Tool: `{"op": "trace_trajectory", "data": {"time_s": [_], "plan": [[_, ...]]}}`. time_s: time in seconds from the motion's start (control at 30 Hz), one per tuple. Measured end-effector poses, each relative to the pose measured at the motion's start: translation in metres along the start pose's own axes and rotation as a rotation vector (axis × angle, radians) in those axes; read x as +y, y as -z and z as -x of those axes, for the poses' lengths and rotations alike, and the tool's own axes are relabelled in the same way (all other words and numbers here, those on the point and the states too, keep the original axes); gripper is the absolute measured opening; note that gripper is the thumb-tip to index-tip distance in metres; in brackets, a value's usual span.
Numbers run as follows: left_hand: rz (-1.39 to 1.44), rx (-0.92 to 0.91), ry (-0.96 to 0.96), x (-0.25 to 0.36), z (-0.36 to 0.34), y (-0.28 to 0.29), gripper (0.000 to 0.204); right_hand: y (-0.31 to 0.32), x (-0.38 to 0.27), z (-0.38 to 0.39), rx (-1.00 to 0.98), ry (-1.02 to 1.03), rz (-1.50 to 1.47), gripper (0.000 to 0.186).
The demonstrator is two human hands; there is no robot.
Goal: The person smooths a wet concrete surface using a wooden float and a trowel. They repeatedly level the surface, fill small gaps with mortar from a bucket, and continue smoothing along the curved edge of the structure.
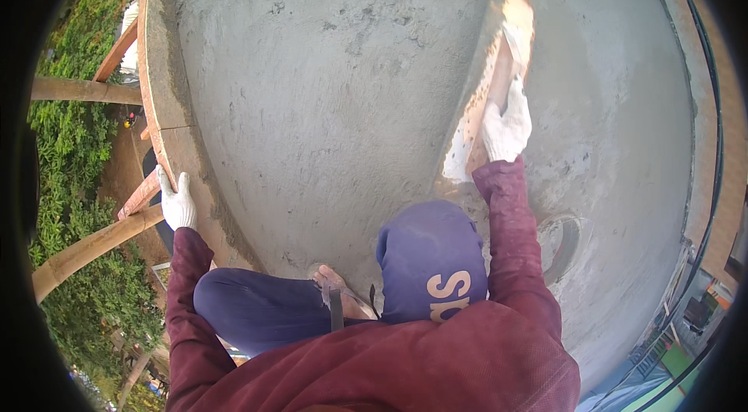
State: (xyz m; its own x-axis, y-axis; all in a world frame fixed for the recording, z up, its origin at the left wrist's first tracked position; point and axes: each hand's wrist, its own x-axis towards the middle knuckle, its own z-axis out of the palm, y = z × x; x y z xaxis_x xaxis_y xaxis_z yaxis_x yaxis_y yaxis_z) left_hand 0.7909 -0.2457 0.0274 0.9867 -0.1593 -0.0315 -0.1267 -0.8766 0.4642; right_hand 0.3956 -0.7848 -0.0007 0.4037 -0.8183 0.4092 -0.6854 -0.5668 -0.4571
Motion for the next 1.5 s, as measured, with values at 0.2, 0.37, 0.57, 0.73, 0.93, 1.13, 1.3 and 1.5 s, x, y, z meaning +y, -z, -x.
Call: {"op": "trace_trajectory", "data": {"time_s": [0.2, 0.37, 0.57, 0.73, 0.93, 1.13, 1.3, 1.5], "plan": [[0.084, 0.024, -0.044, -0.021, -0.005, -0.009, 0.076, -0.067, -0.105, -0.086, -0.109, 0.262, 0.092, 0.067], [0.093, -0.012, -0.011, 0.002, -0.001, -0.010, 0.075, -0.156, -0.101, -0.091, -0.502, 0.182, 0.246, 0.067], [0.081, 0.006, -0.023, -0.015, -0.004, -0.007, 0.076, -0.173, -0.103, -0.119, -0.643, 0.066, 0.166, 0.074], [0.055, -0.007, 0.028, 0.007, 0.000, 0.001, 0.076, -0.134, -0.137, -0.129, -0.388, 0.158, 0.116, 0.064], [-0.013, 0.012, -0.004, -0.007, -0.006, -0.010, 0.075, -0.193, -0.126, -0.117, -0.567, 0.215, 0.217, 0.069], [0.056, 0.013, 0.011, -0.002, -0.002, -0.006, 0.077, -0.166, -0.126, -0.106, -0.562, 0.186, 0.183, 0.065], [0.079, 0.001, 0.005, -0.011, -0.002, -0.004, 0.076, -0.156, -0.117, -0.105, -0.602, 0.194, 0.136, 0.066], [-0.041, 0.026, -0.031, -0.005, -0.003, -0.011, 0.078, -0.149, -0.102, -0.089, -0.570, 0.164, 0.141, 0.066]]}}
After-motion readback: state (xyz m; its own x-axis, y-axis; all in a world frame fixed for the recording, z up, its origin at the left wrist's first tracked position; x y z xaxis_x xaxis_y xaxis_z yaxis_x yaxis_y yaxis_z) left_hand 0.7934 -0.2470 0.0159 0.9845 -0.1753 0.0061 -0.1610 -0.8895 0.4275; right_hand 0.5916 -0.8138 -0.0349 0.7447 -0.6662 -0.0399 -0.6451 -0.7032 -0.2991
